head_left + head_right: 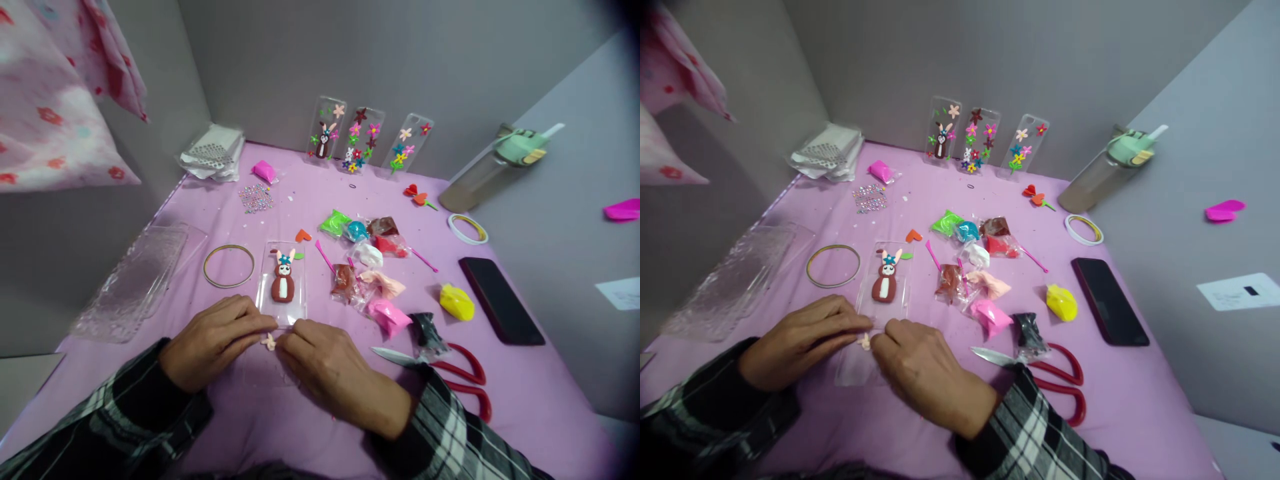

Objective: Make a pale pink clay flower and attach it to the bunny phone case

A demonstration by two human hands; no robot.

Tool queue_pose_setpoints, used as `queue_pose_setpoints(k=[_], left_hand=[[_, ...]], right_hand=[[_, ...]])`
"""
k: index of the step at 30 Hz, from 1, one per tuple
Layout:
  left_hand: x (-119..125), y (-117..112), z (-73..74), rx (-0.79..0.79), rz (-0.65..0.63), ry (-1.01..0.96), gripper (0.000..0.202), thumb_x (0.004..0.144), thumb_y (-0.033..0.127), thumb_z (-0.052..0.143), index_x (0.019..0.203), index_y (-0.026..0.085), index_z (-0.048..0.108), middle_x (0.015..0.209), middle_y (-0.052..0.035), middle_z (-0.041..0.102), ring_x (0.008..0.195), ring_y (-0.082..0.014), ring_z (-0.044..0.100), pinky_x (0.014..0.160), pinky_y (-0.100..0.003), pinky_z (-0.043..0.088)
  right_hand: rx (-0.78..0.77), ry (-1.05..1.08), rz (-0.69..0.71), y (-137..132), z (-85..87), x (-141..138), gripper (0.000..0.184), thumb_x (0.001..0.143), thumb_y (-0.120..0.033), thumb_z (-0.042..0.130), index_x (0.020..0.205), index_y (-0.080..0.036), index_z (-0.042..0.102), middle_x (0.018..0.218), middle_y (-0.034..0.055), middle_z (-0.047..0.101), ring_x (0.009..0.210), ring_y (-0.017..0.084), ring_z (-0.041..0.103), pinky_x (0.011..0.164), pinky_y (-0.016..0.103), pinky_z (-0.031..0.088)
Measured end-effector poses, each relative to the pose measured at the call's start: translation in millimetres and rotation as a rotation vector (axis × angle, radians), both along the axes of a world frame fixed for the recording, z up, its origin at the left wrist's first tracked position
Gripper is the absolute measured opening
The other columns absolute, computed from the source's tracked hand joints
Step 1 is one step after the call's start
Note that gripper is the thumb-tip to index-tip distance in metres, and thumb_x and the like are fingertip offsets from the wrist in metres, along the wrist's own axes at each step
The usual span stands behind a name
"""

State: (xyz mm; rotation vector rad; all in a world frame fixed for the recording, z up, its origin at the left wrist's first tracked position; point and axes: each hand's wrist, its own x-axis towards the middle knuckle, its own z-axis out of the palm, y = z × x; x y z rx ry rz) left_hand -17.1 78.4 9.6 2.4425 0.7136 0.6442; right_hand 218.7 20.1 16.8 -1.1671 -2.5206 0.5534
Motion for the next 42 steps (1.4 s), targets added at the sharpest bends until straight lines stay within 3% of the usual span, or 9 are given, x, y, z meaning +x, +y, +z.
queue_pose_setpoints(k=[4, 13, 23, 36, 42], left_hand=[[0.5, -1.0, -2.5, 0.009, -0.007, 0.027, 0.022, 0.104, 0.018, 0.049, 0.114, 0.023, 0.068, 0.09, -0.0026, 0.063, 0.084, -0.0164, 0.059, 0.074, -0.028, 0.05], [-0.8, -1.7, -1.2, -0.143, 0.017, 0.021, 0.014, 0.101, 0.016, 0.053, 0.1, 0.022, 0.065, 0.093, -0.0022, 0.061, 0.089, -0.0178, 0.058, 0.078, -0.031, 0.048], [1.8, -6.7, 7.6, -0.266, -0.02, -0.111, 0.009, 0.1, 0.016, 0.057, 0.103, 0.023, 0.062, 0.098, -0.0003, 0.068, 0.095, -0.015, 0.064, 0.086, -0.027, 0.05], [2.2, -8.0, 8.1, -0.248, 0.0, -0.075, 0.009, 0.101, 0.023, 0.056, 0.106, 0.024, 0.063, 0.095, -0.0004, 0.071, 0.091, -0.0164, 0.066, 0.082, -0.028, 0.052], [2.4, -10.1, 10.1, -0.348, 0.01, -0.044, 0.011, 0.101, 0.025, 0.056, 0.11, 0.025, 0.063, 0.092, 0.0007, 0.068, 0.086, -0.0141, 0.065, 0.079, -0.026, 0.051]], right_hand=[[0.0, -0.005, -0.005, -0.3, 0.7, 0.0, 0.011, 0.103, -0.015, 0.049, 0.097, -0.018, 0.058, 0.088, 0.0016, 0.058, 0.071, 0.015, 0.046, 0.063, 0.03, 0.035], [-0.057, 0.016, -0.017, 1.1, 6.6, 0.3, 0.017, 0.104, -0.016, 0.045, 0.099, -0.016, 0.061, 0.088, 0.0028, 0.058, 0.073, 0.015, 0.05, 0.065, 0.029, 0.039], [-0.254, 0.272, -0.119, 3.8, 9.7, 1.3, 0.027, 0.104, -0.029, 0.054, 0.129, -0.018, 0.056, 0.104, 0.0064, 0.065, 0.09, 0.018, 0.063, 0.079, 0.03, 0.051], [-0.307, 0.431, -0.126, 5.6, 7.5, -1.9, 0.019, 0.104, -0.033, 0.056, 0.103, -0.018, 0.066, 0.091, 0.003, 0.065, 0.08, 0.014, 0.061, 0.074, 0.025, 0.049], [-0.304, 0.457, -0.166, 6.1, 7.8, -3.1, 0.02, 0.104, -0.032, 0.055, 0.098, -0.017, 0.067, 0.087, 0.0025, 0.066, 0.077, 0.014, 0.061, 0.071, 0.025, 0.048]])
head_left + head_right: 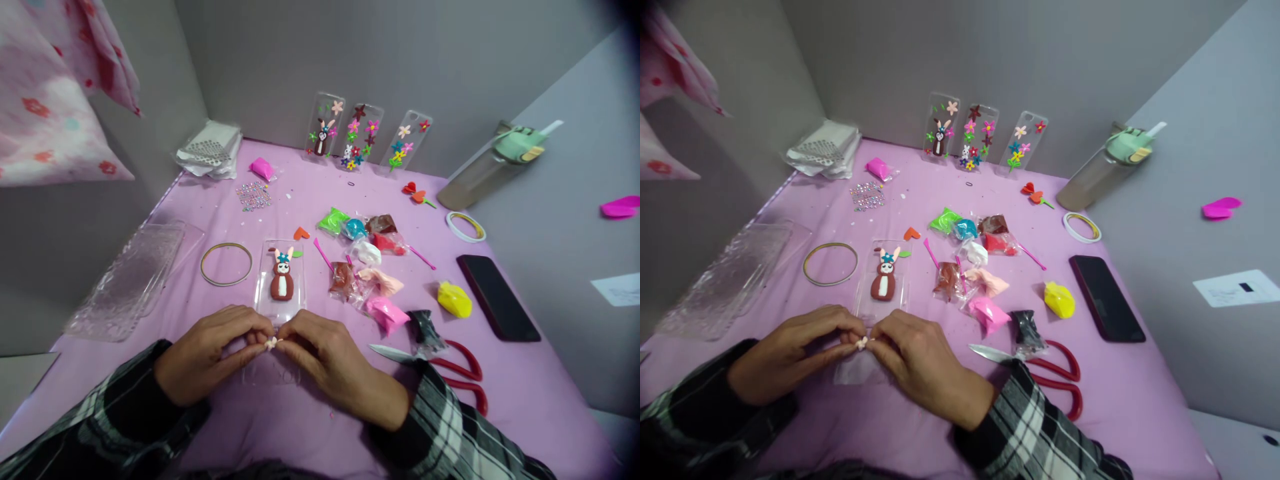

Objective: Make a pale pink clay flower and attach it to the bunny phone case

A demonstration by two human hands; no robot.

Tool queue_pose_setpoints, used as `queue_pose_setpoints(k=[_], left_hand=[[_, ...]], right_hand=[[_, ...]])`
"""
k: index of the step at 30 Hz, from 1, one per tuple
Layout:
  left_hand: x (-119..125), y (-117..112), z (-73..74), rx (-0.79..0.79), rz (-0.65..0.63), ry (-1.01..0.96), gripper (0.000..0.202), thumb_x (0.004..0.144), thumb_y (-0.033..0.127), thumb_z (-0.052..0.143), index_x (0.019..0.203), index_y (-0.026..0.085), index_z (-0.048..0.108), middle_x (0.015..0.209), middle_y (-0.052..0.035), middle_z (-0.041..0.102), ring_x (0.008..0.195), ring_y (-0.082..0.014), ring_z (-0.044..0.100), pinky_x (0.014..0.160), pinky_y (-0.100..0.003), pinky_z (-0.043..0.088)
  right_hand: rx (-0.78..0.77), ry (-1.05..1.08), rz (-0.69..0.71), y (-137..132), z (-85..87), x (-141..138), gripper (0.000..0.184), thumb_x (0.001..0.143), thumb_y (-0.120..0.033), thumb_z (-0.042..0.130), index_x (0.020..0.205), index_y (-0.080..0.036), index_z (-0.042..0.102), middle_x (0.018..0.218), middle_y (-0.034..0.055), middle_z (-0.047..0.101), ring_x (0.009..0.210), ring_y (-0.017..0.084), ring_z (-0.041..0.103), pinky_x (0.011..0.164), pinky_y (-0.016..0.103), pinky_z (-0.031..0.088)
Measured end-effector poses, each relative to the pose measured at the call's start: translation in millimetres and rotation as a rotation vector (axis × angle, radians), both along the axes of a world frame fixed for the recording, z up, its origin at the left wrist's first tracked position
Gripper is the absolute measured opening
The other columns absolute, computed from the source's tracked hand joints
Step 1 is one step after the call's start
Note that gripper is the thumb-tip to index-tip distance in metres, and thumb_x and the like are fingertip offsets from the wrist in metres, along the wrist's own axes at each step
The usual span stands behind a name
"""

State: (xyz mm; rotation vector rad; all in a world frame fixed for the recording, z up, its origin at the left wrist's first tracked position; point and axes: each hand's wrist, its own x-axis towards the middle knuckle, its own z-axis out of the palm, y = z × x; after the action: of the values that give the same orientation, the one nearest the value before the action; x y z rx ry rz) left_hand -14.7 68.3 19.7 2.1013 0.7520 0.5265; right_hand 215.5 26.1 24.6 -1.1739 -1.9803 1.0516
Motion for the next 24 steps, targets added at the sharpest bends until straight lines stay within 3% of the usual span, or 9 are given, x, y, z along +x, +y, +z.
queue_pose_setpoints(k=[5, 14, 24], left_hand=[[0.4, -2.5, -0.6, -0.082, 0.031, -0.011, 0.009, 0.1, 0.025, 0.058, 0.104, 0.025, 0.066, 0.087, 0.0016, 0.066, 0.078, -0.0127, 0.063, 0.071, -0.023, 0.05], [0.5, -1.6, -3.9, -0.064, 0.081, 0.032, 0.009, 0.099, 0.028, 0.058, 0.102, 0.025, 0.066, 0.084, 0.0033, 0.065, 0.072, -0.0117, 0.06, 0.066, -0.021, 0.046], [-1.0, -1.6, -4.9, -0.062, 0.032, 0.041, 0.008, 0.099, 0.026, 0.059, 0.098, 0.026, 0.067, 0.081, 0.0041, 0.065, 0.069, -0.0119, 0.058, 0.065, -0.021, 0.045]], right_hand=[[-0.029, 0.009, -0.01, -0.1, 0.1, 0.6, 0.016, 0.102, -0.027, 0.06, 0.092, -0.017, 0.067, 0.083, 0.0004, 0.065, 0.072, 0.012, 0.058, 0.067, 0.023, 0.044], [-0.047, 0.026, -0.011, 0.2, 2.8, 1.6, 0.022, 0.103, -0.03, 0.058, 0.089, -0.016, 0.067, 0.08, 0.0003, 0.063, 0.071, 0.011, 0.057, 0.067, 0.022, 0.043], [-0.015, -0.014, -0.007, 1.3, 4.9, 3.9, 0.023, 0.105, -0.028, 0.054, 0.092, -0.016, 0.068, 0.083, 0.002, 0.066, 0.074, 0.013, 0.059, 0.069, 0.024, 0.045]])
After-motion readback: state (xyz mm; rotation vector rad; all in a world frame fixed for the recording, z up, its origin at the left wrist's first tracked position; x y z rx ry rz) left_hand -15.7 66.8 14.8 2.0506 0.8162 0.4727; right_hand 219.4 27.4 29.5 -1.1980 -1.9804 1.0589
